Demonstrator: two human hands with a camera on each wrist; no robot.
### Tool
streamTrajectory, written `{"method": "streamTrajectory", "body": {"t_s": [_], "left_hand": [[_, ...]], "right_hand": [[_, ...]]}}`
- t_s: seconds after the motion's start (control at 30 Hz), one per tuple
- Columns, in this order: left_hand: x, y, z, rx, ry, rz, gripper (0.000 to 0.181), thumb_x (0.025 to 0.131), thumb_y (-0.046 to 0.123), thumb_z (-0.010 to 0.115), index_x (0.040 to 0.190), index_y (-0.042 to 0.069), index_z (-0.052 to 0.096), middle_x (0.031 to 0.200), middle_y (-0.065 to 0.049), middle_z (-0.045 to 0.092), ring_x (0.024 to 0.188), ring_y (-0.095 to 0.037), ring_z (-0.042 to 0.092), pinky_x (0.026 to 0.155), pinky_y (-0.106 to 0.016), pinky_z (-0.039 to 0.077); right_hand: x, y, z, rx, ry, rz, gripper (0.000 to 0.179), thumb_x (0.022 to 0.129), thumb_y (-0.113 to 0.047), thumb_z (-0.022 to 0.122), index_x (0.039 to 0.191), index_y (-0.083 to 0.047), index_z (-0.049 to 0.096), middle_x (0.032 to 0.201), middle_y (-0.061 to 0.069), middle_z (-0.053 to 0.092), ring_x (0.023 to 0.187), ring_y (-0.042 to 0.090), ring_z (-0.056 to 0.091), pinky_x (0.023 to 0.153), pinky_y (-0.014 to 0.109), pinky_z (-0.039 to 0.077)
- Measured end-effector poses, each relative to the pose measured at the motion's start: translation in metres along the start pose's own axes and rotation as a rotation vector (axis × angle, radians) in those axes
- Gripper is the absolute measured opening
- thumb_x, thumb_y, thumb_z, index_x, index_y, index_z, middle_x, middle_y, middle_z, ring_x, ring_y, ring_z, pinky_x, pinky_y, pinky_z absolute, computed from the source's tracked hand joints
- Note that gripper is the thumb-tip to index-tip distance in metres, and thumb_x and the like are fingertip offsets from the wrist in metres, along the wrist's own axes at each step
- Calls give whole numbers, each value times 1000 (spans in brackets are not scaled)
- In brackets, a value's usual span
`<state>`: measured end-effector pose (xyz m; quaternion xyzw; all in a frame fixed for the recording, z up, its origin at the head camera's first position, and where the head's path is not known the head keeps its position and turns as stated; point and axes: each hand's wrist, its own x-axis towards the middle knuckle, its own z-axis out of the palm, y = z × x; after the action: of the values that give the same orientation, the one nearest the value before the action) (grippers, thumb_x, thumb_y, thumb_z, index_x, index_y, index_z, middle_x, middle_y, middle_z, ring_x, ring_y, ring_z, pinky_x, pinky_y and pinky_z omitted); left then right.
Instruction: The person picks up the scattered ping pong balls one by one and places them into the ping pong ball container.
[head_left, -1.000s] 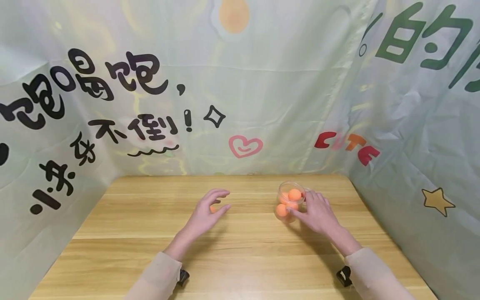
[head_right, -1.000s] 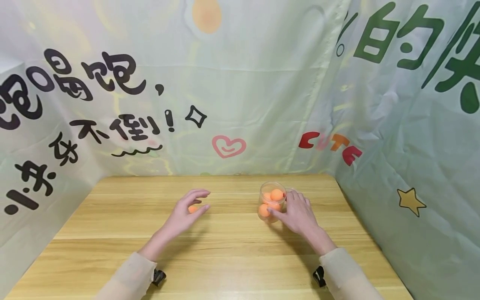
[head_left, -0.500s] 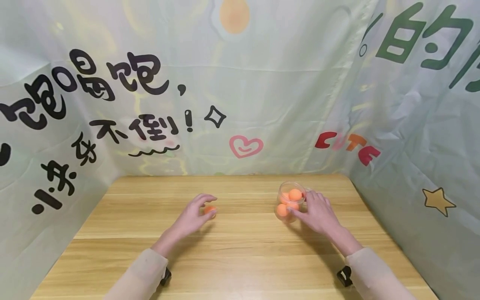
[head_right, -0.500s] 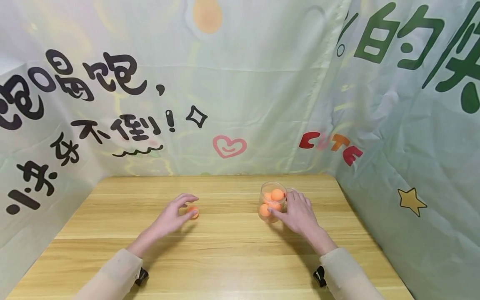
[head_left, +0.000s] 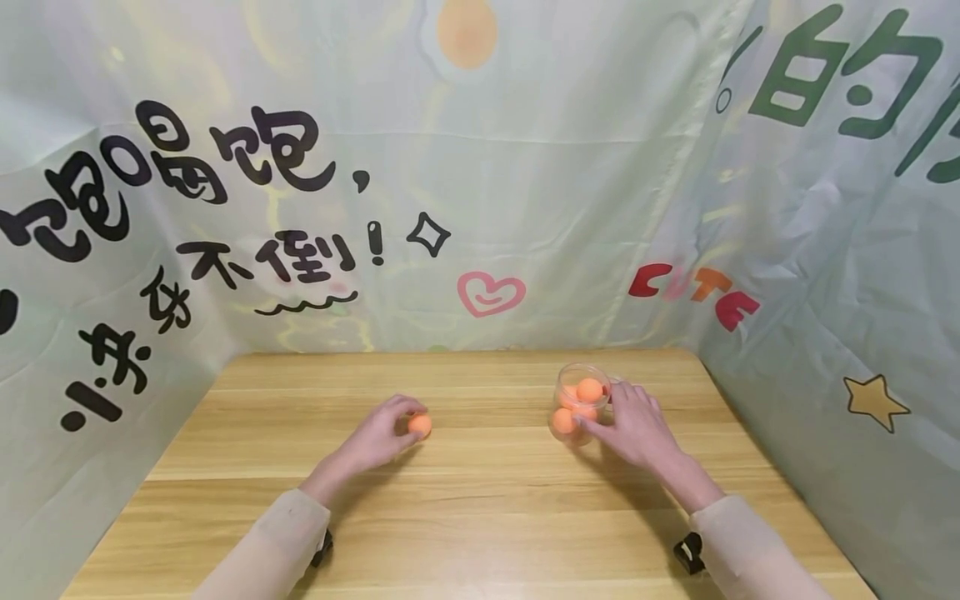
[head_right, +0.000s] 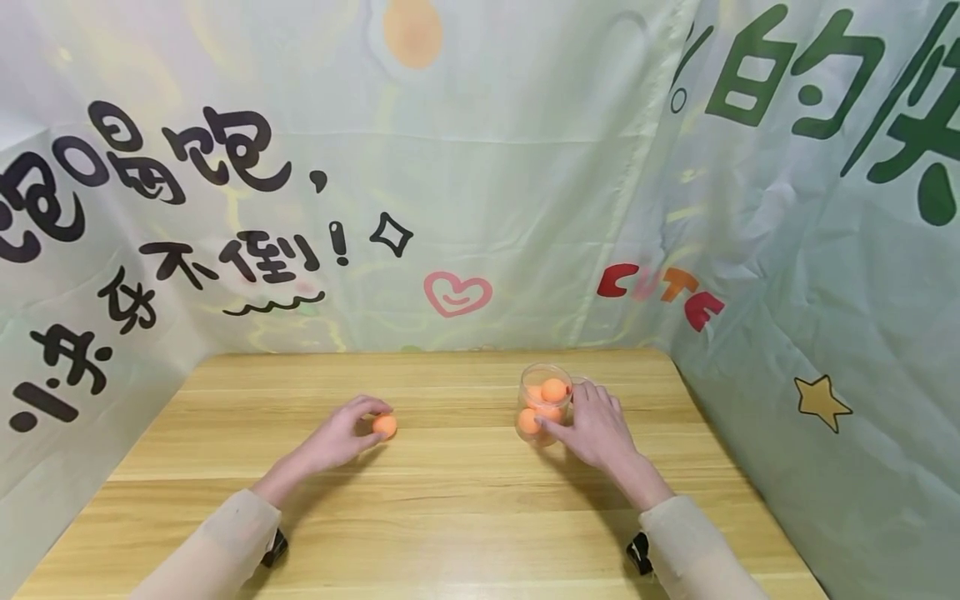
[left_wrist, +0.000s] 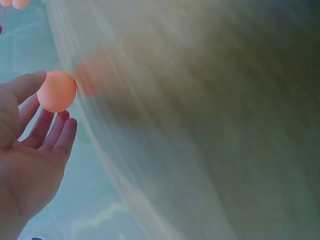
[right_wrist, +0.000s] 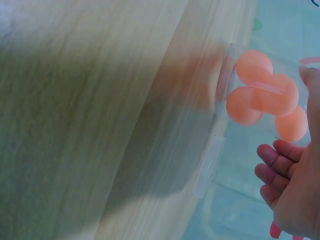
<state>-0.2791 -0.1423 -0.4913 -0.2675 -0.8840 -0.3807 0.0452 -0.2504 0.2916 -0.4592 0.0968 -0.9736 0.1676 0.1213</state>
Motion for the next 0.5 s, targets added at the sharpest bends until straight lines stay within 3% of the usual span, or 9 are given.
{"method": "streamTrajectory", "body": {"t_s": [0.13,0.5], "left_hand": [[0,-2,0,-25,-26,13,35,90,0,79,123,-4,68,123,-14,65,116,-35,63,101,-51,56],[2,-3,2,-65,-47,-30,33,92,-2,77,123,-4,68,121,-12,65,111,-31,65,95,-41,60]], "right_hand": [[-1,0,0,12,1,2,91,92,-65,69,143,7,48,130,26,59,126,47,50,104,66,38],[-2,1,2,10,-9,6,95,92,-66,67,147,8,45,132,27,58,126,49,48,106,67,36]]}}
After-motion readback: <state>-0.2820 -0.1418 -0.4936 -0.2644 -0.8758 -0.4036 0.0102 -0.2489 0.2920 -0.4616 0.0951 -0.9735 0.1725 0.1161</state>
